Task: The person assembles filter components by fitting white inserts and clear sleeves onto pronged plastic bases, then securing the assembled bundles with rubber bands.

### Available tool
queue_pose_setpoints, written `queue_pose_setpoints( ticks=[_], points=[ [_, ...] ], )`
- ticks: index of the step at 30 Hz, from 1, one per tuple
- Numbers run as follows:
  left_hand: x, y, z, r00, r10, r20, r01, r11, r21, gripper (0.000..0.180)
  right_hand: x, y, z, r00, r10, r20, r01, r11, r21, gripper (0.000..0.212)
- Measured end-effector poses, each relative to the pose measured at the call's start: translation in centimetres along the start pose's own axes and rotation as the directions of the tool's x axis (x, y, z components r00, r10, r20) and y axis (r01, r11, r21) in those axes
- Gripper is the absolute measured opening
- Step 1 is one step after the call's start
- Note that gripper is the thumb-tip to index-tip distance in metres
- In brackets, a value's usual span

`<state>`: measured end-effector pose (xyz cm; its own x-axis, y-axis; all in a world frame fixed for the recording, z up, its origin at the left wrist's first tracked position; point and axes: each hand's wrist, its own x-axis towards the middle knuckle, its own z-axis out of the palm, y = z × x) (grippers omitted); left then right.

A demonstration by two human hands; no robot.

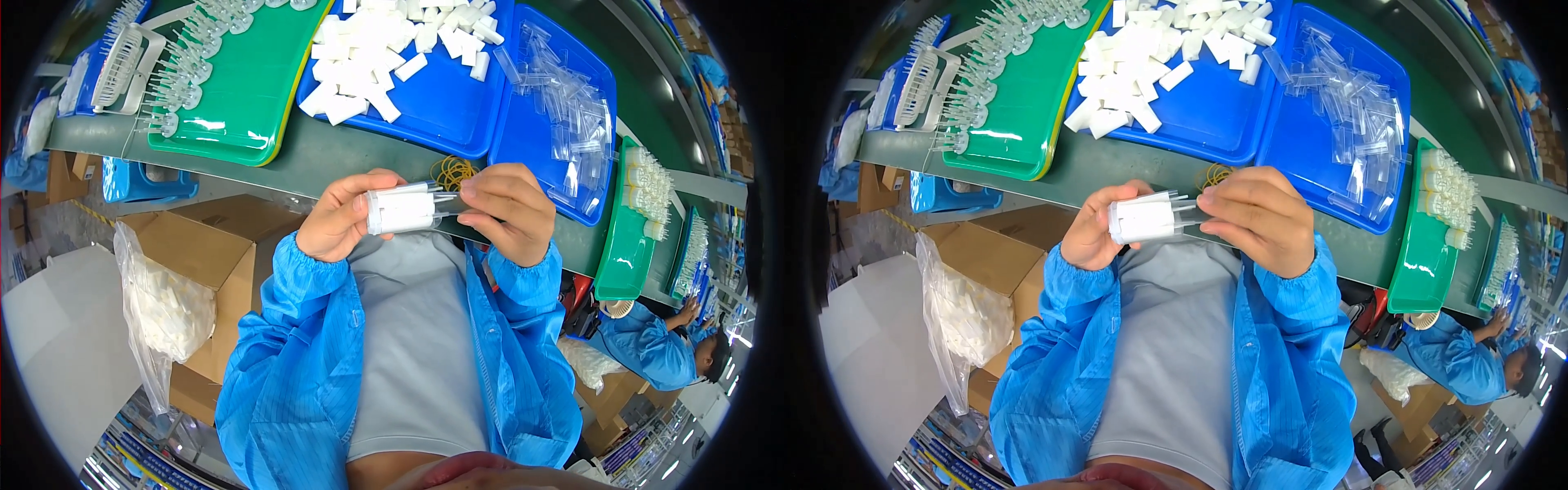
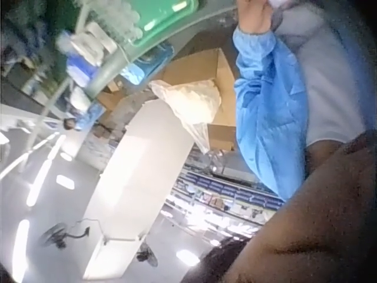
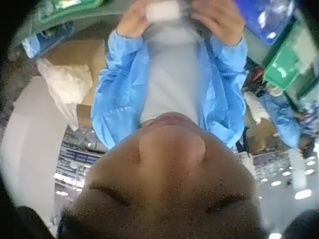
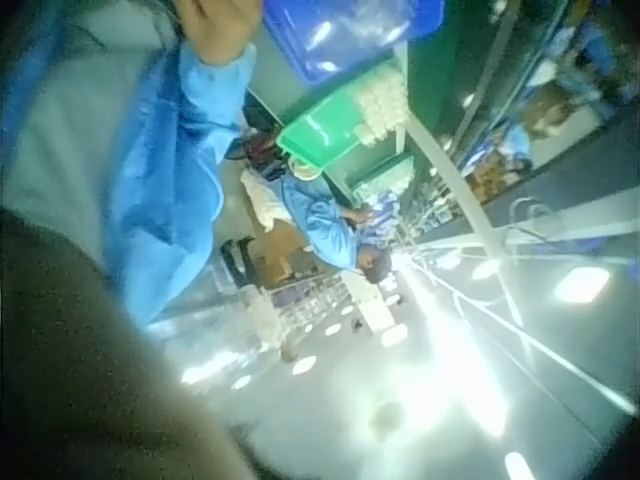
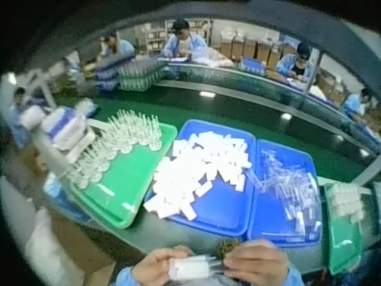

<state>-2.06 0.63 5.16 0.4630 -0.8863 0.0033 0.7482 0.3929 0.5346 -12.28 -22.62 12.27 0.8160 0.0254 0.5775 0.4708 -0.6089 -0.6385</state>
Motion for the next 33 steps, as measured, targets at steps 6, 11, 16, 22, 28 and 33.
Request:
queue_pose_setpoints(
  ticks=[6,11,16,22,28,33],
  points=[
    [0.4,-0.3,0.4,0.996,-0.001,0.087,0.008,0.997,-0.072,0.041,-0.1,0.1,-0.3,0.998,0.062,0.034,-0.065,0.991,0.118,0.033],
    [0.4,-0.7,0.9,0.996,0.045,0.081,-0.042,0.999,-0.032,0.04,-0.2,-0.2,0.2,0.999,0.053,-0.011,-0.052,0.995,0.089,0.034],
    [0.3,-1.6,0.9,0.997,0.056,0.048,-0.056,0.998,0.001,0.043,-0.2,-0.4,0.9,0.999,-0.028,-0.021,0.03,0.997,0.068,0.035],
    [0.3,-1.8,1.7,0.996,-0.07,0.061,0.077,0.989,-0.124,0.044,0.3,-0.7,1.9,1.0,-0.026,0.013,0.025,0.993,0.114,0.038],
    [0.2,-1.9,2.1,0.998,-0.049,-0.036,0.045,0.992,-0.115,0.042,0.5,-0.6,2.2,0.994,-0.089,0.069,0.083,0.993,0.087,0.033],
    [1.2,-1.2,3.1,0.993,0.081,0.086,-0.08,0.997,-0.016,0.042,0.5,0.2,1.1,0.987,-0.119,0.106,0.082,0.949,0.305,0.041]
  ],
)
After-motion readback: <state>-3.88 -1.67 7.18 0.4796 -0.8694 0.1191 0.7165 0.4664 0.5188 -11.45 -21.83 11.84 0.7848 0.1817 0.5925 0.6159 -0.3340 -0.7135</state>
